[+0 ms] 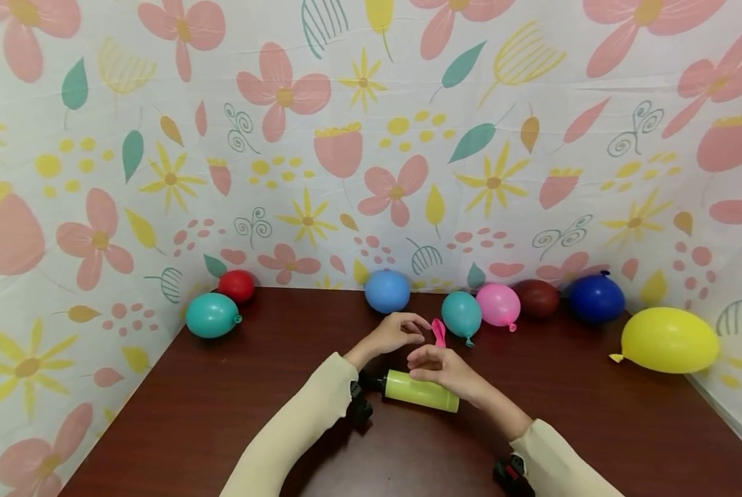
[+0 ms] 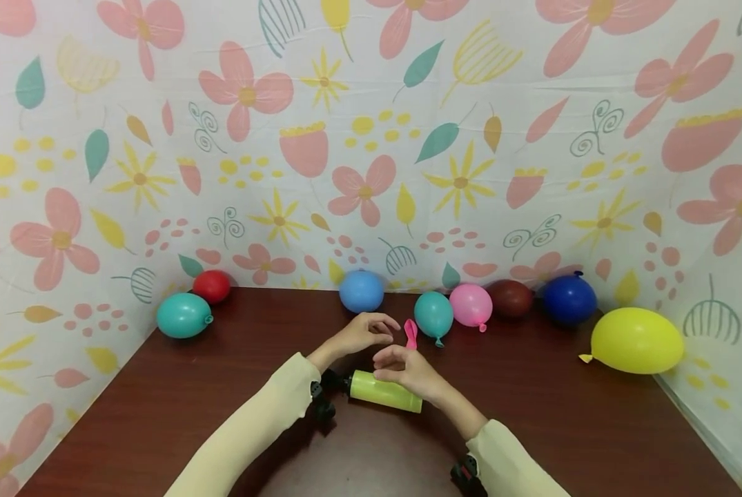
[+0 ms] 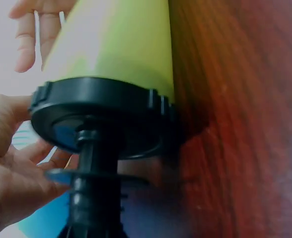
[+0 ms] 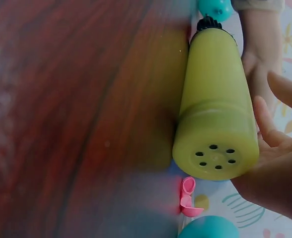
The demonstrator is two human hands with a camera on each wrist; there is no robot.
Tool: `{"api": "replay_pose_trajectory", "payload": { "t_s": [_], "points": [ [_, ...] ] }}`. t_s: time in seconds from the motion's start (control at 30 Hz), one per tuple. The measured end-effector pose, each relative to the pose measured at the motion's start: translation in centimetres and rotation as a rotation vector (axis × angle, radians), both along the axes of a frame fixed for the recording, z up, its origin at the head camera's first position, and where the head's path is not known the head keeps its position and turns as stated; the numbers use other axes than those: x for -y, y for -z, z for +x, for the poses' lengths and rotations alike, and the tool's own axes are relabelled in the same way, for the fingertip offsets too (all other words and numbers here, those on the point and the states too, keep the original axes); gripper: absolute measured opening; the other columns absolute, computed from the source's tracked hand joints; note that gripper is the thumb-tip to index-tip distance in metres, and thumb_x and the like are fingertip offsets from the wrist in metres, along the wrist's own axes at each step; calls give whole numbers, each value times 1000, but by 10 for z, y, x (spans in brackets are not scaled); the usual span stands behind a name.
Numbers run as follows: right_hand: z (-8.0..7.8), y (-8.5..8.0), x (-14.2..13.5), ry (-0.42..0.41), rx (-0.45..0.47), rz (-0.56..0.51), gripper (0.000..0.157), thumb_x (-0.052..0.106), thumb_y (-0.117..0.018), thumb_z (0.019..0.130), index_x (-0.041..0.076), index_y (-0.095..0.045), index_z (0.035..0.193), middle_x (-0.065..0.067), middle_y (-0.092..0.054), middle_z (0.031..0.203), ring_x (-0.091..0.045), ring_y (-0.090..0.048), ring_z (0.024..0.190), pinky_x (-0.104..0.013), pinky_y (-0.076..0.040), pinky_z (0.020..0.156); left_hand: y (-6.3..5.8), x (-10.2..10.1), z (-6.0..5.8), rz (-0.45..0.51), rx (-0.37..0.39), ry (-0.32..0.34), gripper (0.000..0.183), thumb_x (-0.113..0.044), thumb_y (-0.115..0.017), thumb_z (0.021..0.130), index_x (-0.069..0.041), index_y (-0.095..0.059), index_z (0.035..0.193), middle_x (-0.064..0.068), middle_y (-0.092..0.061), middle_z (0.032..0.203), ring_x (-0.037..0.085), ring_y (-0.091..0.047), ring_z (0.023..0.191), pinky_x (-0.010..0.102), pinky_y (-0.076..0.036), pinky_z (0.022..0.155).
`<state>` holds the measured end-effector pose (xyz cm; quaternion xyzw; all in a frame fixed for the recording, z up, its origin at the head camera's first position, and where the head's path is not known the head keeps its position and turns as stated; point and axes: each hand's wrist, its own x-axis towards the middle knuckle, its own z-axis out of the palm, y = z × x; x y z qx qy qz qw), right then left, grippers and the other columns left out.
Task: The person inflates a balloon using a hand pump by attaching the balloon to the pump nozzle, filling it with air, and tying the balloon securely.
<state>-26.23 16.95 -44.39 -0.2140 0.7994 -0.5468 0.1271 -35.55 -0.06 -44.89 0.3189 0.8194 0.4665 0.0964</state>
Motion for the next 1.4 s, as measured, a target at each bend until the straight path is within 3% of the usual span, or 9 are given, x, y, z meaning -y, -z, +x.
{"api": "replay_pose_trajectory", "payload": {
  "t_s": [0.13, 0.37, 0.57, 0.77, 1.0, 1.17, 1.4],
  "points": [
    [-1, 3, 3, -56, 15, 36, 38, 18, -68, 91, -9, -57, 117, -25, -62, 115, -26, -62, 106, -19, -52, 83, 0, -8, -6, -31, 40, 67, 26, -4, -64, 91, -5, -68, 117, 15, -71, 106, 18, -66, 95, 19, -50, 77],
    [0, 9, 4, -128, 1, 105, 48, 24, -71, 89, -6, -53, 122, -22, -58, 121, -30, -57, 111, -44, -51, 95, 4, -19, -11, -71, 85, 188, 28, 1, -58, 93, -2, -66, 120, 18, -66, 120, 26, -65, 102, 21, -50, 80],
    [-1, 9, 3, -170, -2, 159, 44, 26, -71, 89, -4, -57, 119, -19, -62, 116, -24, -59, 107, -38, -51, 91, 10, -23, -13, -128, 93, 181, 27, 0, -59, 93, -5, -68, 118, 18, -69, 104, 15, -61, 88, 18, -49, 73],
    [0, 5, -5, -190, 43, 176, 47, 28, -71, 89, -4, -58, 122, -21, -63, 122, -33, -59, 114, -44, -50, 94, 15, -27, -16, -200, 59, 147, 30, 3, -62, 90, -11, -72, 114, 13, -68, 86, 8, -49, 66, 16, -41, 61],
    [-1, 1, -19, -205, 94, 194, 48, 28, -67, 92, -3, -56, 127, -22, -59, 130, -42, -54, 123, -55, -46, 101, 15, -34, -16, -253, -4, 131, 21, -2, -66, 89, -12, -76, 106, 8, -69, 86, 4, -50, 67, 15, -42, 62],
    [1, -1, -21, -214, 58, 259, 54, 33, -68, 91, -1, -54, 130, -20, -57, 131, -38, -53, 124, -52, -46, 101, 16, -37, -15, -255, -1, 135, 18, -8, -70, 88, -12, -76, 104, 7, -70, 87, 3, -51, 68, 15, -42, 63],
    [3, -2, -16, -204, 5, 345, 61, 37, -74, 86, 1, -54, 131, -17, -56, 133, -27, -52, 119, -41, -45, 96, 17, -44, -14, -354, -44, 167, 22, -13, -71, 87, -20, -76, 108, -6, -60, 77, 5, -39, 62, 17, -34, 58]
  ]
}}
